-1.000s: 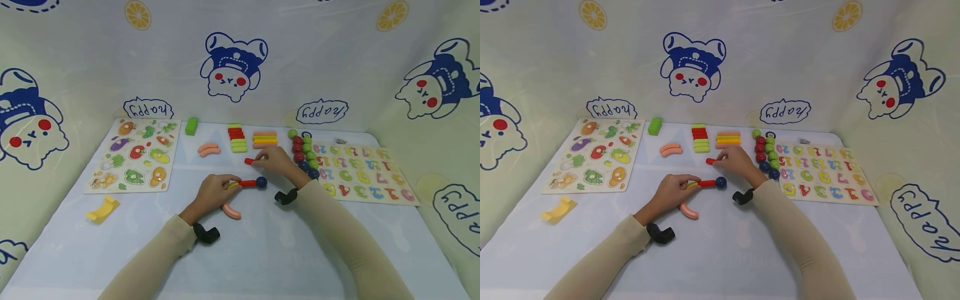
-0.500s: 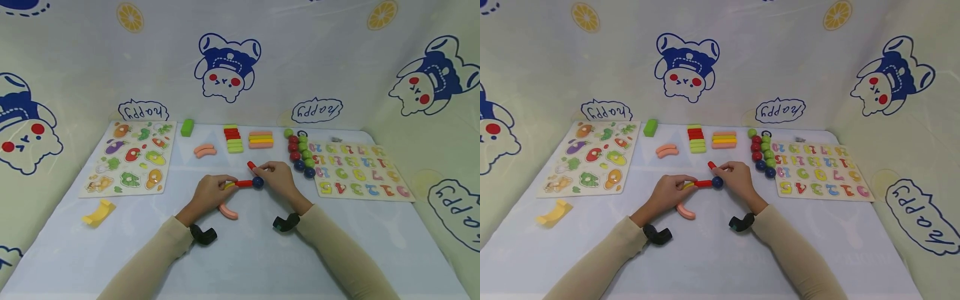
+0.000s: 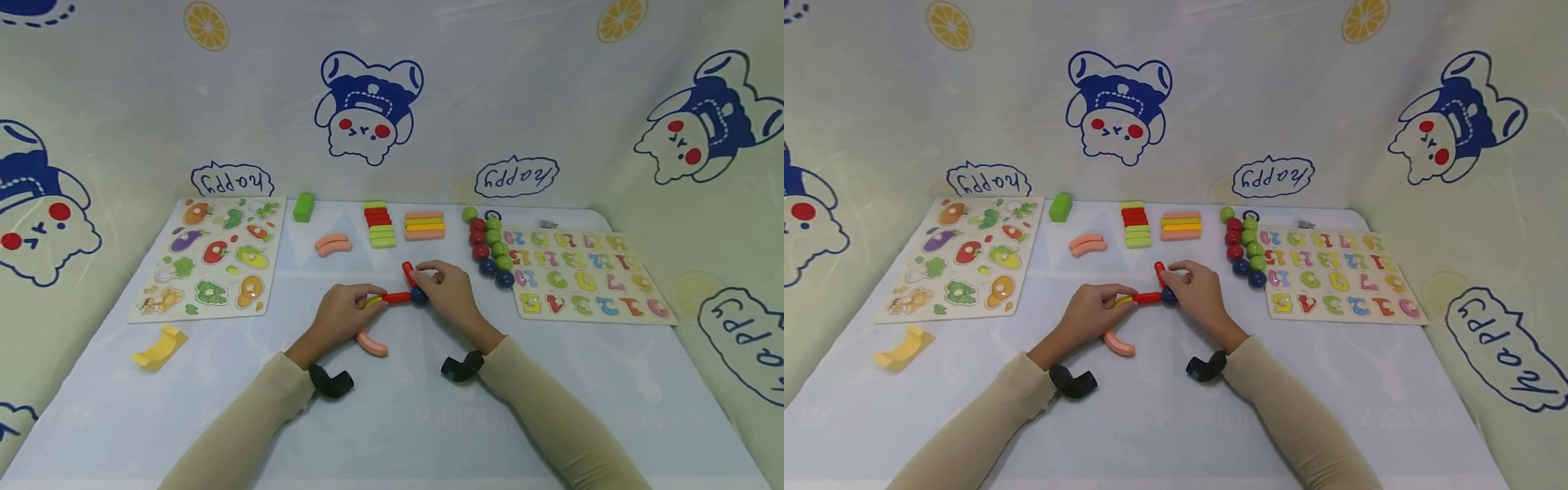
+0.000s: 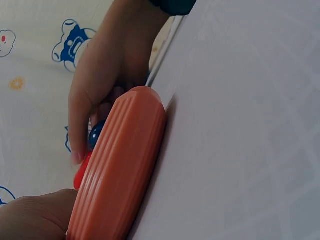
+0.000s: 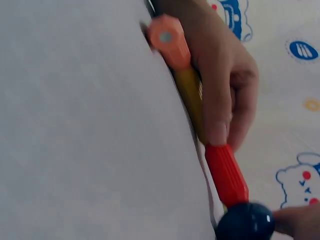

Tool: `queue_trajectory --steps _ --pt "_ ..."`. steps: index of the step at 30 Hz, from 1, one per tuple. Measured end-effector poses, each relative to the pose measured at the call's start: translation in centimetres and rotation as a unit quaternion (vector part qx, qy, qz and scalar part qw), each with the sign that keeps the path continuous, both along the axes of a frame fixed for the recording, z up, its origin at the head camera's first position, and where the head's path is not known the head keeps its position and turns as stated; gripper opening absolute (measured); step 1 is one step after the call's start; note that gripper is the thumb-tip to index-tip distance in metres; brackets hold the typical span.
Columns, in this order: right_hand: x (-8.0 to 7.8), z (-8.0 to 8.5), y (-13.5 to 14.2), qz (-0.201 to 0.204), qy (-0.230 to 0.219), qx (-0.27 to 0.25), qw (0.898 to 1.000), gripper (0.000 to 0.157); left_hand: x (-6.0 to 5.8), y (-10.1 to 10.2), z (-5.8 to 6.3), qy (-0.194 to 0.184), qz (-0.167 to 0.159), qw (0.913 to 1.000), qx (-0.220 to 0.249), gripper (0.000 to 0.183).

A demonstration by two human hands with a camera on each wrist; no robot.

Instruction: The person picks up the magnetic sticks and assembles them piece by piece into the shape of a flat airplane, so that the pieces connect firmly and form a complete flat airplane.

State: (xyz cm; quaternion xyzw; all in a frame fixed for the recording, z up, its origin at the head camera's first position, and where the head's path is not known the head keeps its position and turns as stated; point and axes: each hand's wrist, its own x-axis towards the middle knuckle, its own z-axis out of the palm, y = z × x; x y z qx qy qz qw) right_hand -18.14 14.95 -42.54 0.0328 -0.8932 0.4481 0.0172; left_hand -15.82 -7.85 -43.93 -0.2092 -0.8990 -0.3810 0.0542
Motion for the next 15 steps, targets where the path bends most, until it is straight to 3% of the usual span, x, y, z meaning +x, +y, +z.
queue_trajectory --steps 4,9,12,15 --pt "-1.5 -0.1 0.7 0.067 -0.013 -0.001 0.998 0.043 -0.1 0.0 0.0 0.000 0.001 1.0000 -0.001 0.020" --pt "-3.2 0.2 1.0 0.153 -0.037 0.052 0.986 0.039 -0.1 -0.1 -0.4 0.004 -0.001 1.0000 -0.005 0.020" --pt "-3.6 0.5 1.0 0.181 -0.048 0.079 0.979 0.035 -0.1 0.0 -0.4 0.006 -0.009 0.9999 -0.008 0.021" --pt "-3.6 0.7 0.8 0.181 -0.037 0.094 0.978 0.029 -0.1 0.0 -0.2 0.016 -0.011 0.9998 -0.008 0.020"
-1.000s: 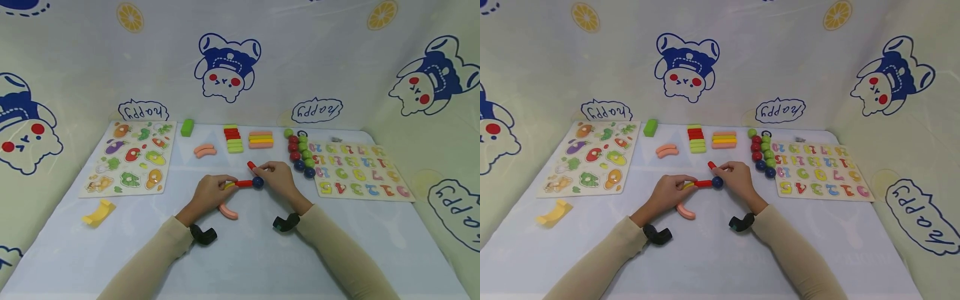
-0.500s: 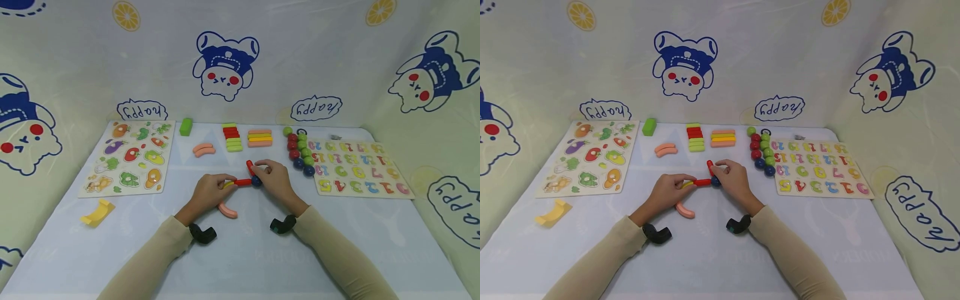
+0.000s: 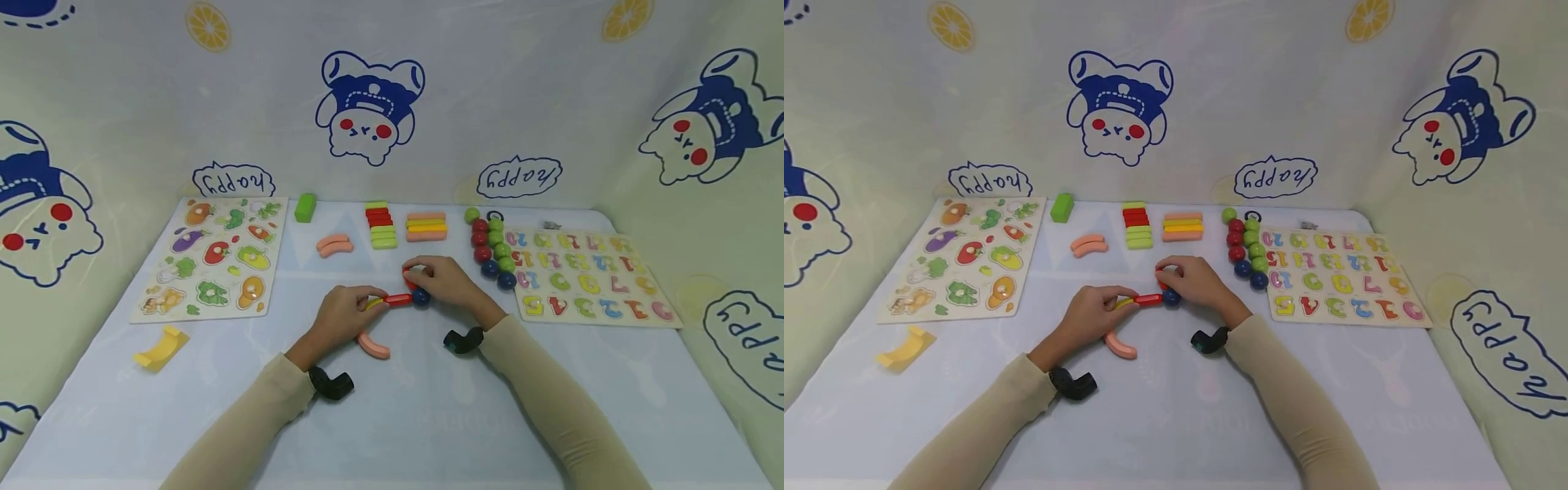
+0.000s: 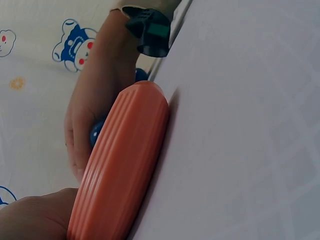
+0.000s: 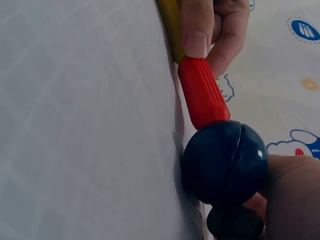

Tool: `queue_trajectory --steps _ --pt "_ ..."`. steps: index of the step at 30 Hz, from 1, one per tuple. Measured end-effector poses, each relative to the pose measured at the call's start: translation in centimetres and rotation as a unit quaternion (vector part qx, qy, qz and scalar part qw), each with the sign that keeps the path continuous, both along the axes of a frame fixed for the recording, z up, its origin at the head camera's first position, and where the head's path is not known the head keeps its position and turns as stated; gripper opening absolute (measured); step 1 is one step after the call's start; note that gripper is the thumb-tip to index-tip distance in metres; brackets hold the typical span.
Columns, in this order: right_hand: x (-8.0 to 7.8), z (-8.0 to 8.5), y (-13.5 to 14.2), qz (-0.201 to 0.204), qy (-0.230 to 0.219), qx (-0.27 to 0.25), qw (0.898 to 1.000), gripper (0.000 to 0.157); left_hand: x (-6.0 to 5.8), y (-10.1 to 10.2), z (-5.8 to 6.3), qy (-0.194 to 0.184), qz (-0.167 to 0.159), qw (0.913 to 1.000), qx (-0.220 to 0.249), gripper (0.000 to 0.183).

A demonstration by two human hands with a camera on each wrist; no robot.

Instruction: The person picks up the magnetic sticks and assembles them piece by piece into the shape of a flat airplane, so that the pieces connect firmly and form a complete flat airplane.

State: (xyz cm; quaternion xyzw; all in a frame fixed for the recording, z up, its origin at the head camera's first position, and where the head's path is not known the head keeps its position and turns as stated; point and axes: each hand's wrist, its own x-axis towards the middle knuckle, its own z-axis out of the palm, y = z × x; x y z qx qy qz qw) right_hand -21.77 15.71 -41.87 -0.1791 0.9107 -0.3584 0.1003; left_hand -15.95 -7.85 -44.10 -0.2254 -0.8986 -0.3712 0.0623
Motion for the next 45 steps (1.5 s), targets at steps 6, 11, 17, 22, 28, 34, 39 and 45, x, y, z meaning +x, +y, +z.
queue_trajectory --steps 6,11,17,22,28,34,39,45 --pt "0.3 -0.2 -0.2 -0.045 0.051 0.012 0.998 0.020 0.0 0.0 0.4 -0.001 -0.001 1.0000 -0.007 0.019" --pt "0.7 -0.6 0.1 -0.070 0.077 0.030 0.994 0.018 0.2 0.1 0.1 -0.016 0.004 0.9997 -0.016 0.021" --pt "1.0 -1.0 1.1 -0.100 0.088 0.030 0.991 0.018 0.2 0.2 0.1 -0.022 -0.001 0.9997 -0.012 0.018" --pt "1.0 -1.8 1.7 -0.116 0.105 0.014 0.988 0.024 -0.1 0.5 1.2 -0.037 -0.026 0.9983 -0.038 0.022" --pt "1.1 -2.1 1.9 -0.133 0.138 -0.005 0.981 0.026 0.1 3.4 4.2 -0.026 -0.060 0.9908 -0.118 0.032" --pt "1.4 -2.5 1.6 -0.139 0.134 -0.025 0.981 0.027 0.4 6.2 4.6 0.012 -0.058 0.9807 -0.186 0.033" --pt "1.6 -2.7 1.2 -0.112 0.132 -0.050 0.984 0.028 0.7 6.5 4.1 0.025 -0.026 0.9831 -0.179 0.028" --pt "1.5 -2.2 1.4 -0.082 0.119 -0.080 0.986 0.031 0.6 6.5 4.1 0.040 -0.024 0.9868 -0.155 0.028"
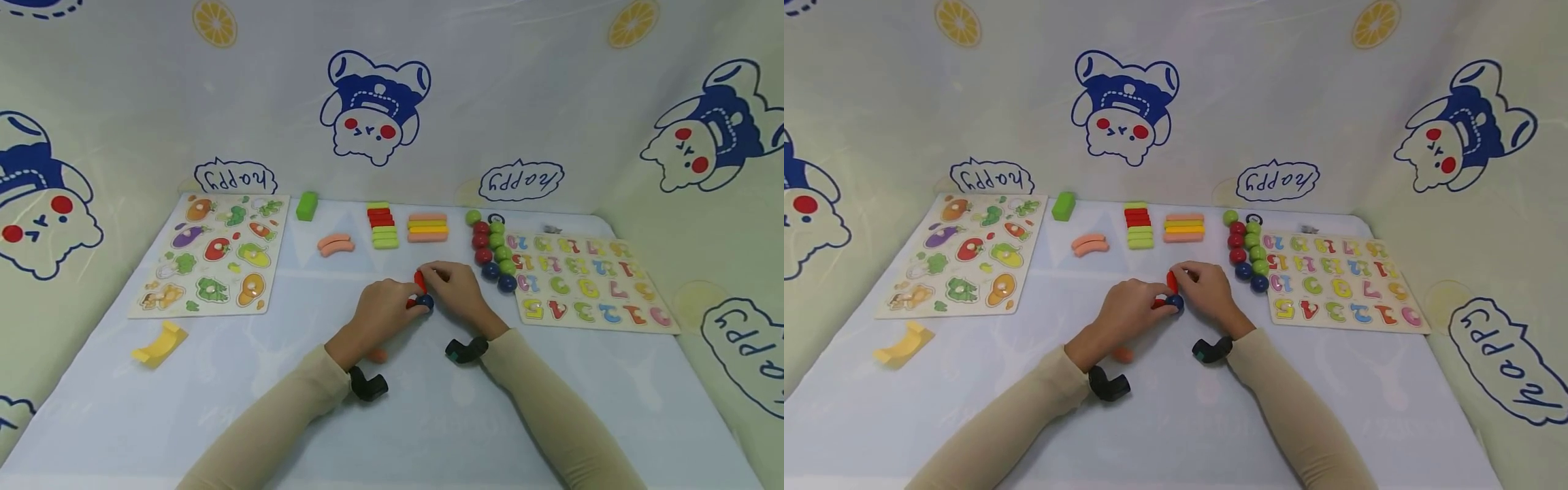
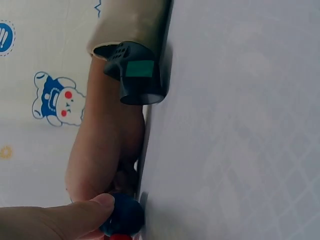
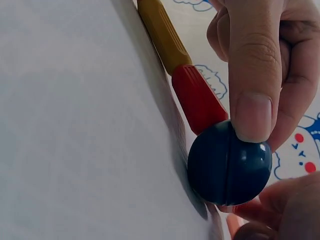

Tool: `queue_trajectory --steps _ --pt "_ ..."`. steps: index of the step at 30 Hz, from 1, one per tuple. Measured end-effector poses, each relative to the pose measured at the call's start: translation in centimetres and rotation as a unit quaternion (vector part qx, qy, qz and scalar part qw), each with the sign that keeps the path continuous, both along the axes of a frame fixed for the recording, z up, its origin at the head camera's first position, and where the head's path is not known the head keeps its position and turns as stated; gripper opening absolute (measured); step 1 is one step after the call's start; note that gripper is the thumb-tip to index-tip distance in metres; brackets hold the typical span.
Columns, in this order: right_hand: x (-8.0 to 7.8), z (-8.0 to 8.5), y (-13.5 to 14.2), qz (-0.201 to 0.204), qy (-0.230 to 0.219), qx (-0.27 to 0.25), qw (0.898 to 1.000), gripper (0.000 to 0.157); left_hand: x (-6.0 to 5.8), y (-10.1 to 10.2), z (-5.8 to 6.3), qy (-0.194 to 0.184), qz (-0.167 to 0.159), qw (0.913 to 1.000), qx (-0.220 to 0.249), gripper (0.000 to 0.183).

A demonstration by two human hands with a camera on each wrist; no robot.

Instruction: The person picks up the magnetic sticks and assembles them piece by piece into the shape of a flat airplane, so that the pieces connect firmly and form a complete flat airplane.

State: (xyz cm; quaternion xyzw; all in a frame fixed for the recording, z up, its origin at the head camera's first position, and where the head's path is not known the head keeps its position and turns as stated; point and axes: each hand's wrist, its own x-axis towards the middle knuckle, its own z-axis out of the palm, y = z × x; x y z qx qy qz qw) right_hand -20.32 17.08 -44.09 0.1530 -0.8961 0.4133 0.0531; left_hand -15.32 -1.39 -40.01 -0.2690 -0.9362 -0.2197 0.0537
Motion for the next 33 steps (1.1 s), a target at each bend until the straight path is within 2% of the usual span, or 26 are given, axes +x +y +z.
queue_trajectory --steps 4,11,16,19,22,24,27,30,33 --pt "0.1 0.3 0.0 0.014 -0.010 0.000 1.000 0.032 0.1 0.1 0.1 -0.002 -0.001 1.0000 -0.006 0.031" --pt "0.2 0.5 -0.2 0.000 0.016 -0.015 1.000 0.024 0.4 0.1 0.3 0.005 0.000 1.0000 -0.006 0.027" --pt "0.4 0.4 0.2 -0.005 0.016 -0.031 0.999 0.023 0.6 0.2 0.2 0.004 -0.004 1.0000 0.004 0.027" --pt "1.1 0.5 1.0 -0.023 0.012 -0.037 0.999 0.024 0.7 0.3 0.0 0.007 -0.006 0.9999 0.011 0.028" --pt "2.5 0.8 2.2 -0.043 0.022 -0.035 0.998 0.025 0.7 0.4 -0.3 0.010 -0.011 0.9996 0.022 0.028" --pt "3.8 1.2 3.2 -0.058 0.037 -0.033 0.997 0.026 0.8 0.5 -0.4 0.012 -0.013 0.9994 0.029 0.027" --pt "5.5 1.6 5.2 -0.104 0.080 -0.021 0.991 0.024 0.7 0.5 -0.4 0.010 -0.015 0.9993 0.033 0.027" --pt "6.4 1.8 7.0 -0.166 0.129 0.005 0.978 0.024 0.7 0.3 -0.4 0.007 -0.013 0.9993 0.034 0.029" --pt "6.6 1.8 8.5 -0.224 0.143 0.050 0.963 0.029 0.7 0.1 -0.5 0.000 -0.009 0.9994 0.032 0.031"
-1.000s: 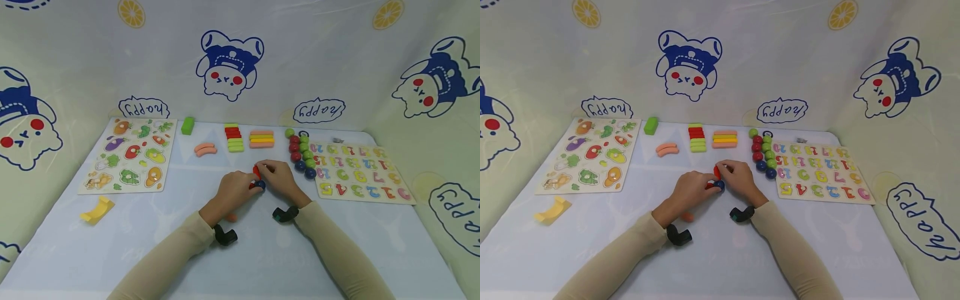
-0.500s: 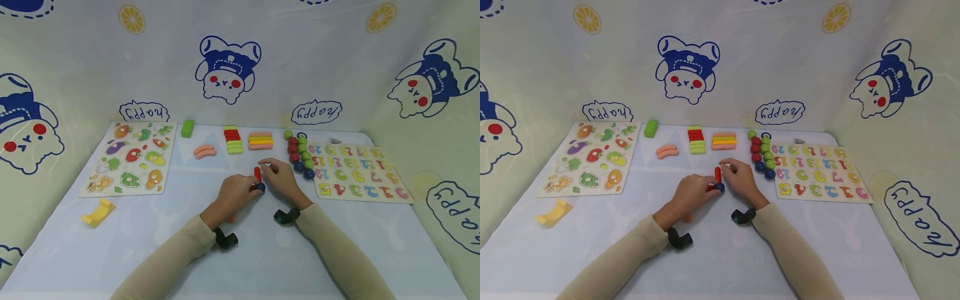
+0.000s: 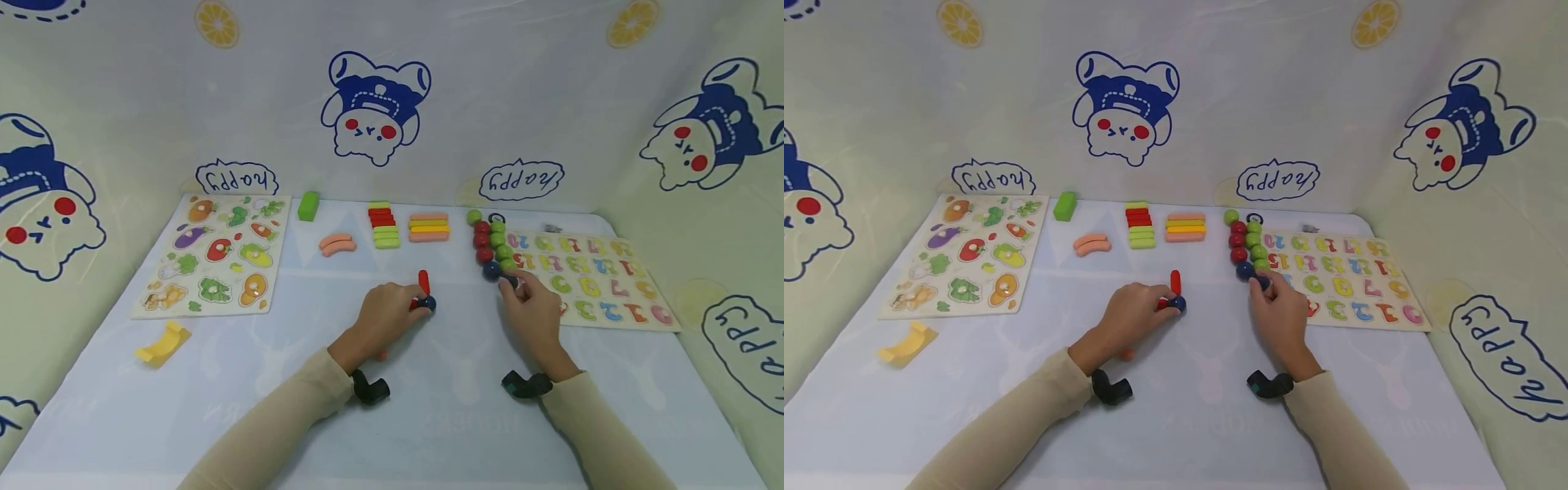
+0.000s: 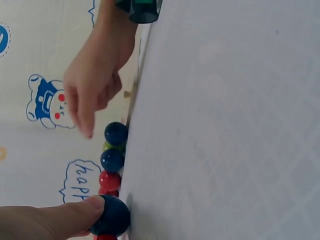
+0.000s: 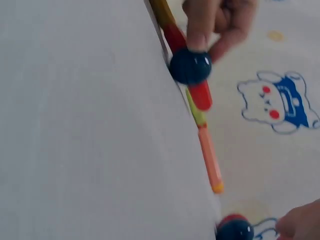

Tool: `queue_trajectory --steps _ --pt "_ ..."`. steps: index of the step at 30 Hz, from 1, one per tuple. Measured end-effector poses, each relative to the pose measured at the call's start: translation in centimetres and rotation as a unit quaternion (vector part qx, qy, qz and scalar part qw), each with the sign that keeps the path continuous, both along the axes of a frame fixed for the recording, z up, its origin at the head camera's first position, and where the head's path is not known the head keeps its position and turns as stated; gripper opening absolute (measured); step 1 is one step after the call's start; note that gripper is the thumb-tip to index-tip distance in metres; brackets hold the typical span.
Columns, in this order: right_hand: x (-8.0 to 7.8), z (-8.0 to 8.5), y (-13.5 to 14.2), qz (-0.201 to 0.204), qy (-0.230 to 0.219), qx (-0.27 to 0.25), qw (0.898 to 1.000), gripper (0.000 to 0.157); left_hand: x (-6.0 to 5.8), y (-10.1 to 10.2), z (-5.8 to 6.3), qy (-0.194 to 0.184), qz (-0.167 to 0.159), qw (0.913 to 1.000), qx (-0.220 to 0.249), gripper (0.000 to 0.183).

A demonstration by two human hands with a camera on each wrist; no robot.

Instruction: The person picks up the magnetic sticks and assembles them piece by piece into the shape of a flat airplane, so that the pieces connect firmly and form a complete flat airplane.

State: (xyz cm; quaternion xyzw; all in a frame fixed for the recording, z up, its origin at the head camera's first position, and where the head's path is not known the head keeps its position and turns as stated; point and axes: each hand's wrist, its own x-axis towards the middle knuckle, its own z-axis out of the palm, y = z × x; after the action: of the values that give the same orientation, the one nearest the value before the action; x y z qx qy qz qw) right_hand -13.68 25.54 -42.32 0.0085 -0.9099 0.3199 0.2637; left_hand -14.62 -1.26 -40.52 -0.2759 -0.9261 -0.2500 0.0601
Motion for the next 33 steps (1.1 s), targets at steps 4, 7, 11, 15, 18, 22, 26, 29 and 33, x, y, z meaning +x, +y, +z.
queue_trajectory --steps 4,7,11,15,18,22,26,29,33 --pt "-0.2 0.0 1.0 -0.045 -0.028 0.034 0.998 0.038 0.0 -0.1 0.0 -0.003 0.001 1.0000 -0.001 0.031" --pt "-0.3 0.1 1.2 -0.056 -0.045 0.045 0.996 0.042 0.0 -0.2 0.0 0.002 0.002 1.0000 0.002 0.031" --pt "-0.5 0.1 1.1 -0.066 -0.082 0.050 0.993 0.047 -0.2 -0.4 -0.1 0.010 0.005 0.9999 0.003 0.031" --pt "-0.5 0.1 0.9 -0.068 -0.101 0.060 0.991 0.049 -0.2 -0.6 -0.3 0.010 0.006 0.9999 0.005 0.031" --pt "-0.5 0.0 0.7 -0.064 -0.101 0.064 0.991 0.050 -0.2 -0.6 -0.3 0.008 0.007 0.9999 0.006 0.031" --pt "-0.5 -0.1 0.6 -0.072 -0.083 0.056 0.992 0.049 0.0 -0.6 -0.3 0.003 0.009 1.0000 0.000 0.032" --pt "-0.6 0.2 0.0 -0.056 -0.032 0.020 0.998 0.046 0.1 -0.4 -0.1 -0.006 0.003 1.0000 -0.007 0.033" --pt "-1.0 0.6 -1.3 -0.002 -0.031 -0.018 0.999 0.045 0.1 -0.2 0.0 -0.007 0.001 0.9999 -0.007 0.032" --pt "-1.9 0.8 -3.4 0.065 -0.097 -0.052 0.992 0.047 0.2 0.1 0.0 -0.007 -0.001 0.9999 -0.009 0.032"
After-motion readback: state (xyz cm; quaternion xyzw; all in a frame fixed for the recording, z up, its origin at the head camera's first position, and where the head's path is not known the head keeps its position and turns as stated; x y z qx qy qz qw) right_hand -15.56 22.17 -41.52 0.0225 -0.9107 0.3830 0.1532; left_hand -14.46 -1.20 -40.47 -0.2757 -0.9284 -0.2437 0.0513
